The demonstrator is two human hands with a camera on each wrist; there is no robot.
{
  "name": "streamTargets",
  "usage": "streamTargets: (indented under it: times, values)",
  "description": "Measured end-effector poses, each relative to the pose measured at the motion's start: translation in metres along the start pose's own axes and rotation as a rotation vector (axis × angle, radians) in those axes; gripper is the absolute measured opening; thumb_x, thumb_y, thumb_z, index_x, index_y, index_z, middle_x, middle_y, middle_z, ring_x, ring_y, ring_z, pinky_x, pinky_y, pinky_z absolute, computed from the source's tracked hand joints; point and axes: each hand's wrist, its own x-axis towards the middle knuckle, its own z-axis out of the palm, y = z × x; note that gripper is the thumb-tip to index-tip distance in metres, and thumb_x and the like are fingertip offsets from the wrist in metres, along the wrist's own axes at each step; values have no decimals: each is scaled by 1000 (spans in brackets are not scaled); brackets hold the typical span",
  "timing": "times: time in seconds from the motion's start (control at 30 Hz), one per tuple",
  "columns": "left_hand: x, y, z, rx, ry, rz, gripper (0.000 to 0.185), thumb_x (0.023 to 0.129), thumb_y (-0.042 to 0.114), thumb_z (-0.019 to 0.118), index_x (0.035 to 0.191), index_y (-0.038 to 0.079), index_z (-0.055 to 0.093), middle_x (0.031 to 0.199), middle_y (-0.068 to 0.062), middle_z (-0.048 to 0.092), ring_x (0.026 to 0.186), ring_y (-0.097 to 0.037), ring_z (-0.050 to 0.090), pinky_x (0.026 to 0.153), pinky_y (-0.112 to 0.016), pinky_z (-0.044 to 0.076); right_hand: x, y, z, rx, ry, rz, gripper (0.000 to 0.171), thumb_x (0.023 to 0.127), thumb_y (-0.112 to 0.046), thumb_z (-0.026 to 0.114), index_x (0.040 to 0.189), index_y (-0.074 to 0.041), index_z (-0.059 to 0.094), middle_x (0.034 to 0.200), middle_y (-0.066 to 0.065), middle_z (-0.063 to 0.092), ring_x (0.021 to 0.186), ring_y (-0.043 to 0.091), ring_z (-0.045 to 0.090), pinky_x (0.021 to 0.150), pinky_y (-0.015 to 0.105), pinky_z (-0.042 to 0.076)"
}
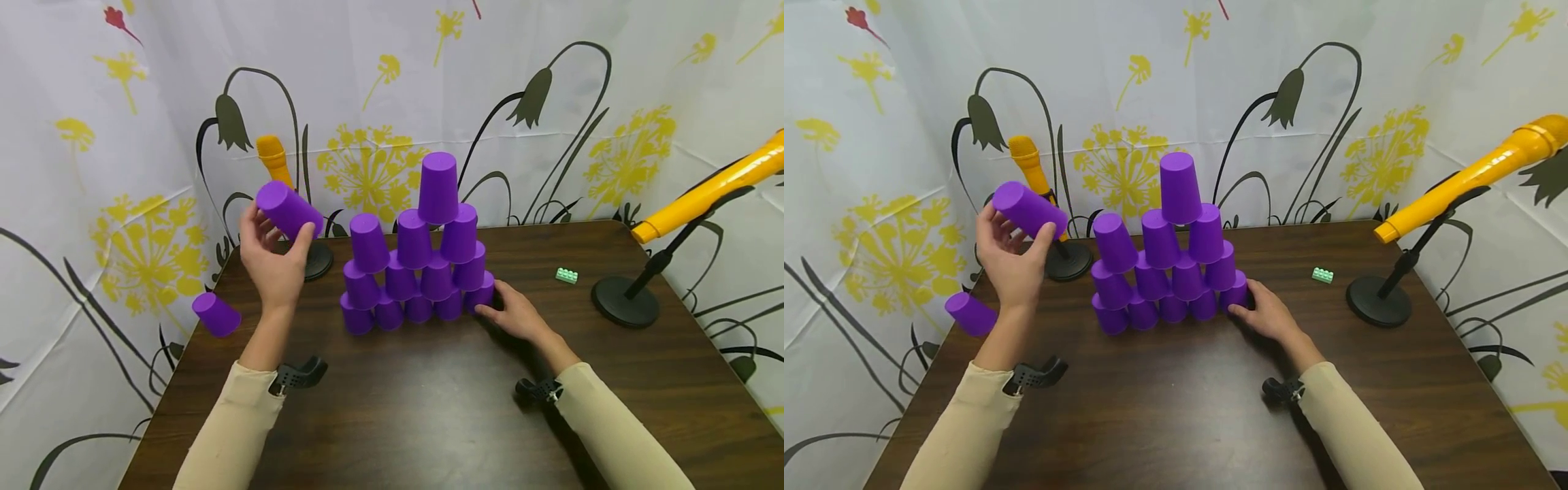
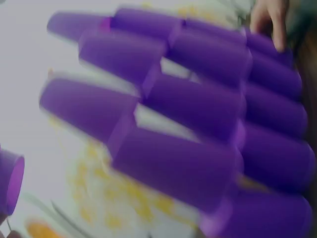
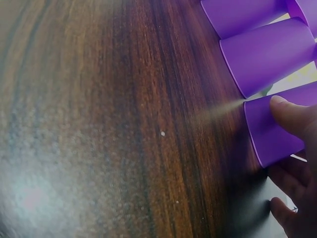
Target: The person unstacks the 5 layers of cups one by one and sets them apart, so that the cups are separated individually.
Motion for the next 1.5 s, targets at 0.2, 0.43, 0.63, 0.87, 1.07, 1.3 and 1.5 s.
streamTargets:
  times: [0.2,0.43,0.63,0.87,1.07,1.3,1.5]
  values:
    - [-26,-82,-57,327,211,-170,63,73,14,87,129,16,58,117,-2,61,105,-16,55,87,-32,44,1,3,0,3,3,4,64,90,-33,72,140,-3,46,129,21,58,120,38,54,100,56,41]
    - [-61,-140,-107,701,244,-368,64,72,19,86,130,17,59,119,-5,62,108,-25,54,90,-45,41,1,5,1,4,2,2,64,90,-34,72,139,-3,47,129,20,58,120,38,54,100,55,41]
    - [-74,-156,-128,847,161,-443,65,72,22,86,131,16,59,122,-11,60,105,-35,59,87,-58,43,1,5,1,-1,7,6,65,89,-35,72,139,-3,46,129,21,58,121,38,54,101,56,40]
    - [-73,-157,-136,911,106,-457,67,74,26,86,133,14,58,122,-15,61,109,-40,58,89,-61,41,1,4,1,6,9,11,64,89,-34,73,139,-3,47,130,20,57,121,38,53,101,56,39]
    - [-72,-157,-142,962,96,-448,69,74,28,86,136,18,56,119,-16,63,107,-43,59,85,-63,42,2,3,1,6,4,8,67,89,-34,72,141,-3,45,134,21,55,124,39,51,103,56,38]
    - [-72,-157,-144,963,114,-424,69,73,29,87,134,20,56,116,-14,63,103,-43,60,83,-61,42,1,3,2,6,4,11,67,89,-35,73,141,-3,44,134,21,55,125,39,51,103,56,38]
    - [-72,-158,-145,958,134,-439,69,73,25,87,133,20,53,117,-13,63,102,-42,60,84,-60,42,1,2,2,-4,5,12,67,89,-35,72,141,-3,45,134,21,55,125,39,51,103,56,37]
